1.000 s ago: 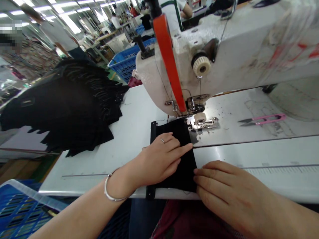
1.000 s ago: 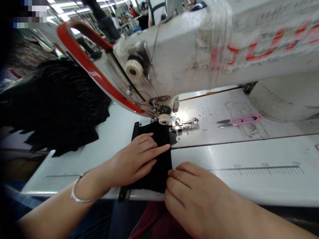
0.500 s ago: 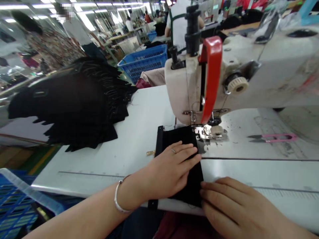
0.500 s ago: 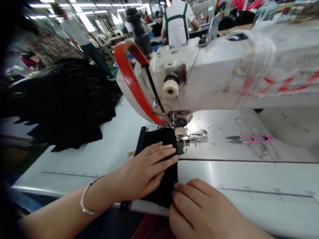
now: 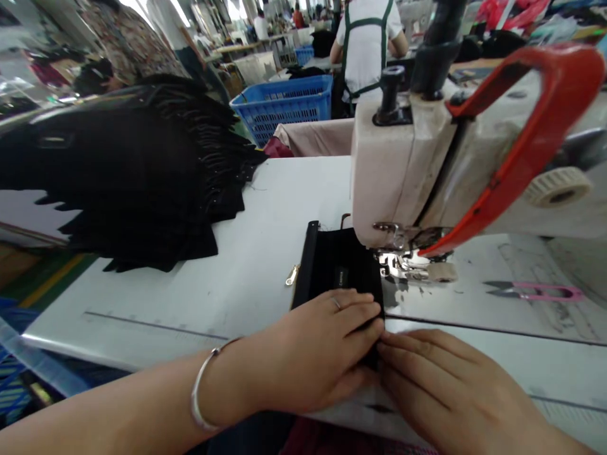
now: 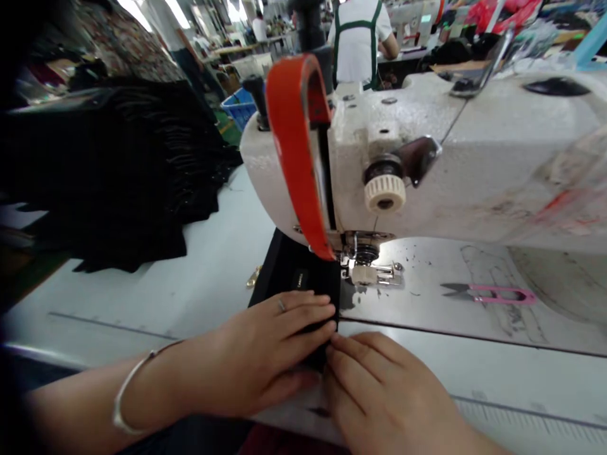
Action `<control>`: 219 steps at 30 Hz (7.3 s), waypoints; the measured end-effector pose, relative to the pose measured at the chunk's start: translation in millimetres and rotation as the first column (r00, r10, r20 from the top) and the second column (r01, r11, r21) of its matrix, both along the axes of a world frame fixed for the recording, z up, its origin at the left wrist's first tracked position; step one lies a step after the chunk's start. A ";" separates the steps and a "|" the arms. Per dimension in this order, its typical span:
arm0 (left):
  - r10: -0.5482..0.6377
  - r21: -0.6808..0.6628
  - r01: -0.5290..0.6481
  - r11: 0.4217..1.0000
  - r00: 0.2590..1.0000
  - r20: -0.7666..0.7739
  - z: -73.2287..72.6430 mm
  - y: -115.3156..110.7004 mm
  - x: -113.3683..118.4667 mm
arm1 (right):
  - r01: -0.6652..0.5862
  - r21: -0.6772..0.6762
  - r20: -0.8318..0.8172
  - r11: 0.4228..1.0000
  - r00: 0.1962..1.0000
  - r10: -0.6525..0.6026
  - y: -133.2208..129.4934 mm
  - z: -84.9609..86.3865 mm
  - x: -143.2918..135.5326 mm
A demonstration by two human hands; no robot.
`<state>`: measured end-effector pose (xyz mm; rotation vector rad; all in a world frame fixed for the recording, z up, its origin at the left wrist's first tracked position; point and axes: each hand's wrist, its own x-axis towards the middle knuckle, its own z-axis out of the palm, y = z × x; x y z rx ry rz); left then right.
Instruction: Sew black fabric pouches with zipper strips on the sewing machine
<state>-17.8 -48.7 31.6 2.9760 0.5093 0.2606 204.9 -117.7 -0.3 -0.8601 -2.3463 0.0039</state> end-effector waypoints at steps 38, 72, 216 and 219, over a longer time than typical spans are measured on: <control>-0.044 0.076 0.033 0.997 0.988 0.148 -28.9 98.5 12.9 | 0.247 -0.008 0.168 0.969 0.956 -0.242 62.3 -1.9 13.3; 0.250 -0.086 -0.238 0.967 0.955 0.159 -11.3 66.7 21.6 | 0.217 -0.097 0.121 0.971 0.971 -0.205 62.0 -2.8 15.5; 0.127 0.006 -0.135 0.991 0.939 0.318 -22.6 40.1 13.9 | 0.212 -0.284 0.019 0.935 0.976 -0.215 61.6 -4.2 23.3; 0.170 -0.030 -0.170 0.985 0.922 0.347 -21.8 40.1 19.2 | 0.279 -0.259 0.072 0.925 0.960 -0.270 62.3 -6.5 21.9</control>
